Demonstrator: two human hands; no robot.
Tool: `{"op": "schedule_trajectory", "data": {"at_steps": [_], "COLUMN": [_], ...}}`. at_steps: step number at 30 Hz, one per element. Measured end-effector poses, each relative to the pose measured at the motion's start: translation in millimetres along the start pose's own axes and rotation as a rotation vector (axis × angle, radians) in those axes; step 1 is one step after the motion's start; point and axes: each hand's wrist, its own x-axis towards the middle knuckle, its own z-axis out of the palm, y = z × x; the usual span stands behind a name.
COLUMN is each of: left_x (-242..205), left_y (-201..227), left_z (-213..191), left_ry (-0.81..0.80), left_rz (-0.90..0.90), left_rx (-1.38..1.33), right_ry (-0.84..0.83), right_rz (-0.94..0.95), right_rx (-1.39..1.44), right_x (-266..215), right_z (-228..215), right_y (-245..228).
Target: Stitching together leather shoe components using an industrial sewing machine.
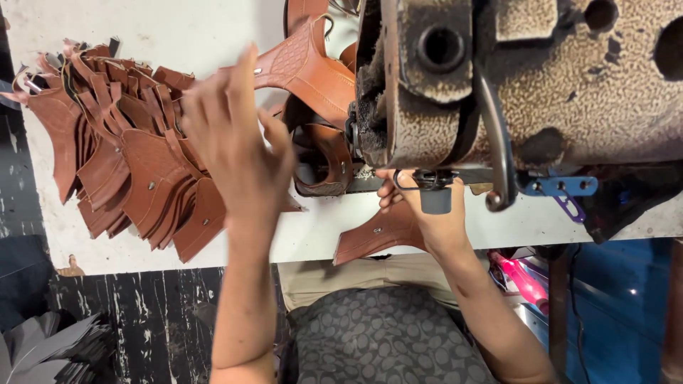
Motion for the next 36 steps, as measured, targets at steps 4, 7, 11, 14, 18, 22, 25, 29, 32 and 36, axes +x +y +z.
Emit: {"op": "schedule_trajectory", "data": {"at_steps": [4, 7, 11, 14, 18, 22, 25, 29, 32, 36], "left_x": [5, 9, -4, 0, -44, -67, -66, -64, -67, -70], "left_y": [-61, -46, 5, 25, 20, 28, 24, 11, -4, -2], "left_z": [15, -44, -132, -148, -109, -72, -68, -71, -79, -85], "left_ry": [-0.011, -0.172, -0.458, -0.736, -0.531, -0.175, -0.064, -0.023, -0.066, -0.287], "left_rz": [0.347, 0.164, -0.183, -0.061, -0.017, -0.036, -0.063, -0.073, -0.034, -0.038], "left_rx": [0.175, -0.231, -0.825, -1.173, -0.866, -0.664, -0.685, -0.63, -0.657, -0.801], "right_ry": [0.007, -0.215, -0.448, -0.438, -0.467, -0.304, -0.515, -0.6, -0.405, -0.062], "right_rz": [0.002, -0.204, -0.311, -0.494, -0.286, 0.063, -0.18, -0.241, -0.282, -0.052], "right_rx": [-0.114, -0.348, -0.405, -0.49, 0.047, -0.063, 0.137, 0.154, 0.001, 0.117], "right_x": [-19, -20, -16, -21, -34, -50, -44, -50, -47, -25], "right_z": [7, 10, 37, 40, 27, 26, 55, 63, 63, 51], "right_y": [-3, -11, -24, -15, 21, 52, 18, 28, 50, 50]}}
